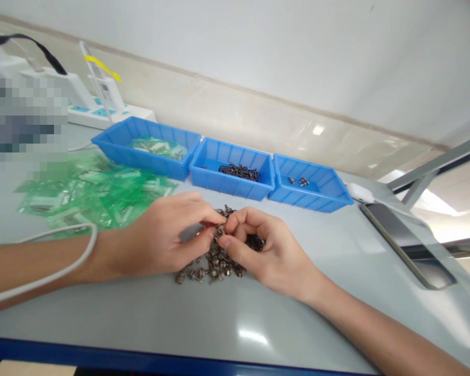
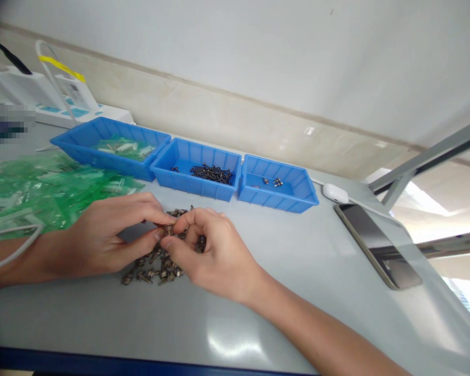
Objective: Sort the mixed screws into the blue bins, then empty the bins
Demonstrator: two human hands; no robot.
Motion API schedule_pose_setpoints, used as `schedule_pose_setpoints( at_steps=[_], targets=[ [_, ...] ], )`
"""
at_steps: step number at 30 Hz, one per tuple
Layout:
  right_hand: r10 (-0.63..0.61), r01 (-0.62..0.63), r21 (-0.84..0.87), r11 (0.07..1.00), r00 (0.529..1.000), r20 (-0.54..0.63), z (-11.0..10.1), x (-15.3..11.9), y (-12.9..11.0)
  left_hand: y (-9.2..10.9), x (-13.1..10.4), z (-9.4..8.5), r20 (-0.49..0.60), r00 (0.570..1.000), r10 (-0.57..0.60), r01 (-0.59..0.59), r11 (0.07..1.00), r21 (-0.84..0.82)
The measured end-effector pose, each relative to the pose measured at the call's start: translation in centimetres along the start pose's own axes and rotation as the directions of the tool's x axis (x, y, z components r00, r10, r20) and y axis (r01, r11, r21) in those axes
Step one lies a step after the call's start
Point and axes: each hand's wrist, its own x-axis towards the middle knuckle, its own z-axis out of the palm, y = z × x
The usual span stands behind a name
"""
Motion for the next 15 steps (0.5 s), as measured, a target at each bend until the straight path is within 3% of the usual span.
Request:
schedule_pose_setpoints(
  at_steps=[9, 15],
  targets=[
    [-0.238, 0.206, -0.348, 0.915, 0.97, -0.052, -0.13, -0.1, 0.58, 0.04, 0.11, 0.0, 0.015, 0.999, -0.037, 0.037, 0.999, -0.001],
    [-0.293, 0.262, -0.41, 0.874, 0.956, -0.015, -0.3, -0.15, 0.74, -0.09, 0.17, -0.07, 0.052, 0.996, -0.069, 0.069, 0.998, -0.002]
  ],
)
